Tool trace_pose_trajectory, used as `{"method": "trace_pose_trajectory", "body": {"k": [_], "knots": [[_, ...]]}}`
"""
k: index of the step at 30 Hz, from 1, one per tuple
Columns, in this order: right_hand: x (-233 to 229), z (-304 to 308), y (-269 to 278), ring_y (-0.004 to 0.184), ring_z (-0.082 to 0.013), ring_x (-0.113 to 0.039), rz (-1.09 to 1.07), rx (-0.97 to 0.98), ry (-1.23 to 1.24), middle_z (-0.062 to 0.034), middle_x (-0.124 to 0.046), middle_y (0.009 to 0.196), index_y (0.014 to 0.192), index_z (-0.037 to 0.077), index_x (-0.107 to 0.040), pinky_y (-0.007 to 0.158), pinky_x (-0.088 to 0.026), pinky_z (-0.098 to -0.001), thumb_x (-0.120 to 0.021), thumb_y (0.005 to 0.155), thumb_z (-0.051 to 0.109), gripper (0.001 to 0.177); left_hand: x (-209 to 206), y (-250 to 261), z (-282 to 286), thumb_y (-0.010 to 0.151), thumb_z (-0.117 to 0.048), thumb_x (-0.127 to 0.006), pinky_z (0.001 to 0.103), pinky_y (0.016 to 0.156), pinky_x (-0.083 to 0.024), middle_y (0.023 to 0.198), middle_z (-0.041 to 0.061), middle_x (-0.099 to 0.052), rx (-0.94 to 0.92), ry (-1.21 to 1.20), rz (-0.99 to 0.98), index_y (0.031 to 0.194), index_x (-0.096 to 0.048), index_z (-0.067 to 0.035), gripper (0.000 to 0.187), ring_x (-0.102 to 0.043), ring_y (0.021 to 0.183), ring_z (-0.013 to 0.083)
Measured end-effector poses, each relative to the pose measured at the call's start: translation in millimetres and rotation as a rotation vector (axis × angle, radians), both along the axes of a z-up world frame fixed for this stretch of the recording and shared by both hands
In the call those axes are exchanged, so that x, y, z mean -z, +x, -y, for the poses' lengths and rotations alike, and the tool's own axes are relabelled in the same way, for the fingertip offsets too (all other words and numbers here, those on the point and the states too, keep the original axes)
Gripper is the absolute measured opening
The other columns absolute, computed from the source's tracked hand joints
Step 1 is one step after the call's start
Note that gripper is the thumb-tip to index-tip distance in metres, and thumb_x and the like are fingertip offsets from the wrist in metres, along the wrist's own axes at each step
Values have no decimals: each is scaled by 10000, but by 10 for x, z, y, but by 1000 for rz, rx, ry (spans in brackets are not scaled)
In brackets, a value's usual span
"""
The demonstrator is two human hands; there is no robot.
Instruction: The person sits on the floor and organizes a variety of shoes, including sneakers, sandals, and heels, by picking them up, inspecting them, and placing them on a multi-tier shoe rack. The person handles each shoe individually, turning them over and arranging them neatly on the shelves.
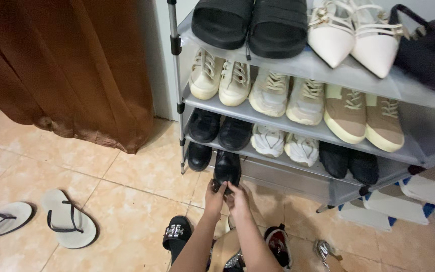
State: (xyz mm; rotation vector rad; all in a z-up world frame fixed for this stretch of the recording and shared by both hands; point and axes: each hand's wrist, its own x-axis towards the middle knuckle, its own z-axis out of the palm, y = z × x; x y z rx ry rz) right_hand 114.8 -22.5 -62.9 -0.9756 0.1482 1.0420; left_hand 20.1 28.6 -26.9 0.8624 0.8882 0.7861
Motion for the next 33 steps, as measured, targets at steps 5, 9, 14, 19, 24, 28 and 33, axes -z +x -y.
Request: {"method": "trace_pose_trajectory", "body": {"k": [5, 9, 14, 19, 24, 28, 33], "knots": [[-31, -457, 219, 799, -253, -688, -17, 31, -24, -106, -714, 969, 1176, 34, -650, 752, -574, -377, -769, 853, 151, 364, -88, 32, -125, 968, -196, -624, 320, 949, -487, 1363, 149, -617, 97, 41, 43, 1565, -380, -13, 671, -590, 1141, 209], [152, -761, 397, 784, -228, -666, 26, 0, 46, -74, -710, 981, 1226, 80, -644, 701, -535, -340, -788, 863, 155, 397, -91, 15, -233, 977, -242, -579, 317, 1053, -411, 1505, 77, -526, 173, 65, -34, 1606, -309, -78, 704, -526, 1285, 166], [317, -795, 413, 850, -227, -702, 200, -3, 0, -63, -727, 1031, 1220, 94, -666, 717, -566, -356, -797, 846, 253, 427, -70, 23, -277, 1004, -285, -541, 316, 1173, -280, 1640, 64, -345, 250, 66, -3, 1624, -217, -81, 729, -352, 1475, 171], [382, -755, 471, 969, -278, -735, 908, -137, -729, -151, -797, 1112, 1214, 90, -737, 850, -535, -382, -839, 880, 469, 515, 15, 117, -245, 980, -278, -537, 344, 1195, -280, 1615, 221, -397, 290, 22, 23, 1635, -182, -47, 780, -373, 1484, 306], [263, -820, 331, 1006, -304, -721, 982, -18, -687, -163, -732, 1131, 1337, 136, -612, 840, -555, -383, -898, 720, 354, 715, 104, 223, -493, 1001, -347, -530, 312, 1228, -224, 1695, 117, -251, 272, 110, -111, 1614, -184, -31, 772, -258, 1559, 227], [-126, -530, 70, 970, -297, -756, 895, -169, -713, -161, -784, 1040, 1483, 211, -545, 855, -550, -350, -773, 857, 385, 688, 165, 112, -406, 1018, -374, -505, 325, 1244, -193, 1693, 132, -225, 261, 276, -242, 1597, -246, -21, 726, -195, 1574, 253], [-329, 326, -629, 1501, -296, -260, 1818, -179, -966, -125, -354, 1603, 1566, 163, -358, 1217, -186, -486, -584, 969, 271, 647, 327, -380, 372, 1041, -418, -423, 380, 1273, -141, 1687, 180, -208, 167, 559, -636, 1594, -259, -16, 703, -151, 1574, 309]]}}
